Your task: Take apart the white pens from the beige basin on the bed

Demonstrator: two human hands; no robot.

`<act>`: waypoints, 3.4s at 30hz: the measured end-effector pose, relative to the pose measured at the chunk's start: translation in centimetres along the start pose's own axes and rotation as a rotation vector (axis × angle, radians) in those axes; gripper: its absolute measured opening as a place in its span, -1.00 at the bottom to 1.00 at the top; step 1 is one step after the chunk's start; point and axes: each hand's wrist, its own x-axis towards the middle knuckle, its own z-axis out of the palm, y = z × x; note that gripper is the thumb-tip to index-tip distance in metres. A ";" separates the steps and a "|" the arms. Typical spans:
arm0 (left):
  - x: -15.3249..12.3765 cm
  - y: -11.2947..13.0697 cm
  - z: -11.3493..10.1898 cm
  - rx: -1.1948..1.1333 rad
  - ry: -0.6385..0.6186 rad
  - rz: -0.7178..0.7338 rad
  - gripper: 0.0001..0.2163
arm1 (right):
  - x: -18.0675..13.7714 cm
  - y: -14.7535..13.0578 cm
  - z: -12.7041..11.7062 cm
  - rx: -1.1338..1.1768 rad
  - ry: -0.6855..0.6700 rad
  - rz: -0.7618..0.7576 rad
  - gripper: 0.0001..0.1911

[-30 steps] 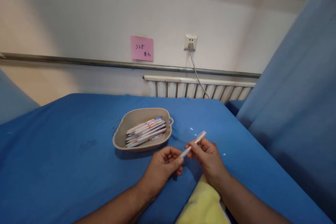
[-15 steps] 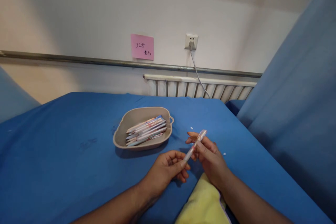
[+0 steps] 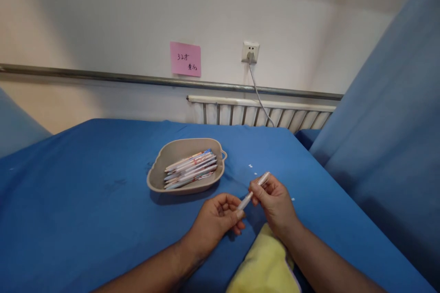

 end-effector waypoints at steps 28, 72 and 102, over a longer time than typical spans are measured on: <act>0.1 2.0 -0.8 -0.195 -0.210 -0.328 -0.76 | -0.2 0.1 -0.1 0.191 0.057 0.089 -0.75; 0.1 1.4 -1.0 -0.059 -0.220 -0.271 -0.58 | -0.9 -0.9 -0.2 0.074 -0.170 0.087 -0.77; 0.1 1.8 -1.0 0.252 0.041 0.111 -0.76 | -1.0 0.1 -0.1 0.221 -0.180 0.085 -0.87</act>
